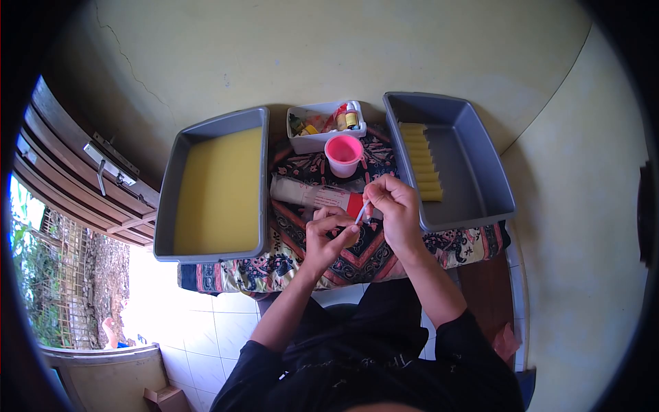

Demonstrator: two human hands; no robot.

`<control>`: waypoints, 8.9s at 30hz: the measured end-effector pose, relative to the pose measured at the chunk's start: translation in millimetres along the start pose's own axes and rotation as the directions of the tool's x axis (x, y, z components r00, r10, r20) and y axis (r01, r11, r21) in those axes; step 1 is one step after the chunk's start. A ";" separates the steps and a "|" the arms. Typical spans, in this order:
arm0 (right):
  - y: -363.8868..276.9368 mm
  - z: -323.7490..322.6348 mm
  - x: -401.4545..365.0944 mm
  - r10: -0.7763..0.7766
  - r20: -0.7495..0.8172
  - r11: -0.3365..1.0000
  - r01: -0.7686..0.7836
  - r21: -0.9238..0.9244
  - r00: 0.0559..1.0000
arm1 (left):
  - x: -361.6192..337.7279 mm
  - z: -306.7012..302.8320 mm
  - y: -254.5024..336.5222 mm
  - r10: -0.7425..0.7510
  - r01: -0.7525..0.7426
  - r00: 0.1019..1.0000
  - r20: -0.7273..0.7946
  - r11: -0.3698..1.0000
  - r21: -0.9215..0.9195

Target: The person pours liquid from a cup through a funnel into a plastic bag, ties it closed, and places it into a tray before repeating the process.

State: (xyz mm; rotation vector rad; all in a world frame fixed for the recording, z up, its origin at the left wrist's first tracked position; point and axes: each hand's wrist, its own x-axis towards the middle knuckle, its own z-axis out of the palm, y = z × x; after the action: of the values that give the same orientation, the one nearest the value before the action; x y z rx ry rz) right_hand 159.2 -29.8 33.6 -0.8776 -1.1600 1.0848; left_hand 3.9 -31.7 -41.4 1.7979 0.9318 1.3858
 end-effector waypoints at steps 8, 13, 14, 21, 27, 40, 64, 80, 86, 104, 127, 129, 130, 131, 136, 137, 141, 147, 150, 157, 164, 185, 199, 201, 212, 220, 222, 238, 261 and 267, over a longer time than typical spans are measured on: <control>-20.5 1.8 17.5 -0.017 0.083 0.999 0.020 -0.036 0.996 | 1.4 2.9 13.9 -0.299 0.303 0.951 0.083 0.841 -0.448; -4.1 1.0 11.6 -0.054 0.141 0.998 0.058 -0.019 0.989 | 11.1 -2.0 23.7 -0.426 0.331 0.903 -0.048 0.765 -0.552; 7.5 -8.2 9.6 0.001 0.167 0.993 0.019 -0.117 0.986 | 15.0 -2.8 29.6 -0.435 0.275 0.896 -0.092 0.704 -0.655; 20.6 -24.3 -15.1 0.239 0.268 0.970 -0.238 -0.037 0.933 | 15.4 -11.0 20.6 -0.452 0.127 0.881 -0.138 0.507 -0.853; 18.9 -34.4 -11.8 0.226 0.105 0.949 -0.243 0.202 0.968 | 12.2 -13.9 17.5 -0.467 0.122 0.871 -0.153 0.508 -0.853; 16.8 -38.9 -15.1 0.173 -0.031 0.952 -0.159 0.260 0.985 | 13.8 -1.4 21.3 -0.409 0.177 0.894 -0.183 0.699 -0.693; -18.9 -146.9 -23.6 0.034 -0.337 0.976 -0.103 -0.190 0.941 | 43.0 91.9 34.8 -0.351 0.333 0.935 0.048 0.827 -0.453; 3.3 -237.1 41.0 0.364 0.003 0.282 -0.107 -0.954 0.931 | 128.2 129.8 36.7 -0.023 -0.378 0.783 0.622 0.777 0.504; 17.0 -234.5 49.8 0.455 0.029 0.128 -0.033 -0.991 0.890 | 134.0 143.7 29.7 -0.193 -0.607 0.634 0.749 0.477 0.636; 13.0 -223.0 40.6 0.606 -0.045 0.041 -0.087 -0.995 0.794 | 143.7 160.6 34.5 -0.403 -0.687 0.388 0.829 0.473 0.552; 4.1 -217.0 38.9 0.772 0.085 0.158 -0.062 -0.985 0.630 | 138.0 163.4 29.5 -0.385 -0.679 0.427 0.818 0.460 0.571; 5.2 -217.1 37.1 0.689 0.046 0.161 -0.091 -0.983 0.723 | 134.7 159.6 26.2 -0.346 -0.660 0.448 0.824 0.495 0.566; 4.4 -216.8 37.7 0.689 0.049 0.161 -0.087 -0.983 0.723 | 133.3 156.9 25.6 -0.233 -0.618 0.511 0.827 0.570 0.542; 3.4 -215.9 38.4 0.644 0.047 0.161 -0.075 -0.984 0.763 | 130.9 153.5 24.8 -0.121 -0.578 0.574 0.810 0.640 0.506; 1.1 -211.1 36.1 0.414 0.049 0.182 -0.030 -0.983 0.909 | 111.9 133.4 18.0 0.171 -0.432 0.759 0.628 0.854 0.290; 1.3 -208.9 36.2 0.263 0.079 0.246 0.012 -0.969 0.962 | 106.3 127.9 17.5 0.242 -0.435 0.794 0.558 0.867 0.243; -4.5 -177.1 28.0 -0.134 0.111 0.486 0.163 -0.859 0.985 | 85.0 98.2 29.3 0.195 -0.263 0.905 0.378 0.955 0.137; -10.8 -101.8 -3.5 -0.232 0.129 0.657 0.253 -0.710 0.964 | 51.2 38.6 19.6 -0.059 0.023 0.989 0.139 0.968 0.248; -1.6 -71.1 -12.9 -0.262 0.216 0.702 0.339 -0.626 0.941 | 34.8 20.8 3.1 -0.090 0.072 0.994 0.058 0.962 0.263; 54.3 -33.2 -16.0 -0.107 0.359 0.671 0.334 -0.662 0.927 | 18.4 -8.9 -2.9 -0.158 0.167 0.986 -0.054 0.911 0.377; 104.3 -20.2 0.4 -0.169 0.379 0.451 0.414 -0.791 0.910 | 14.8 -21.2 -40.1 0.048 -0.067 0.998 0.046 0.752 0.655; 88.8 -18.4 10.6 -0.379 0.238 0.591 0.432 -0.681 0.894 | -20.0 -30.8 -9.3 -0.250 0.266 0.957 -0.144 0.959 0.098; 56.2 -17.1 7.7 -0.035 -0.054 0.999 0.037 0.029 0.998 | -23.9 -40.8 -26.2 -0.521 0.454 0.850 -0.081 0.801 -0.391; 56.0 -17.0 7.7 -0.034 -0.053 0.999 0.036 0.028 0.998 | -23.3 -41.0 -25.3 -0.505 0.429 0.859 -0.086 0.802 -0.415; 57.1 -17.2 10.2 -0.116 -0.113 0.991 0.122 0.049 0.987 | -26.9 -42.4 -26.6 -0.548 0.401 0.819 -0.169 0.758 -0.514; 53.4 -21.3 12.6 -0.124 -0.175 0.989 0.137 0.061 0.977 | -26.9 -43.6 -25.6 -0.574 0.436 0.790 -0.216 0.774 -0.459; 50.5 -21.2 13.9 -0.110 -0.180 0.990 0.124 0.070 0.977 | -29.0 -46.4 -31.0 -0.576 0.442 0.790 -0.208 0.771 -0.458; 36.9 -28.4 20.4 0.120 -0.176 0.970 -0.078 0.231 0.977 | -41.4 -52.0 -43.5 -0.649 0.546 0.753 -0.109 0.708 -0.449; 1.1 8.1 8.9 0.041 0.293 0.946 0.057 -0.319 0.955 | 27.9 -31.3 34.1 -0.295 0.264 0.952 -0.085 0.927 -0.265; 9.9 8.5 8.9 0.100 0.299 0.955 -0.007 -0.297 0.949 | 23.4 -35.4 29.0 -0.436 0.397 0.899 -0.034 0.846 -0.355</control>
State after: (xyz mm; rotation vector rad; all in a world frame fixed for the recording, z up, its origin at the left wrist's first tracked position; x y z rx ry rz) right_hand 149.4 -18.7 28.3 -0.9941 -1.5996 1.1415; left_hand -22.5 -23.8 2.0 1.1800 0.9992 1.2788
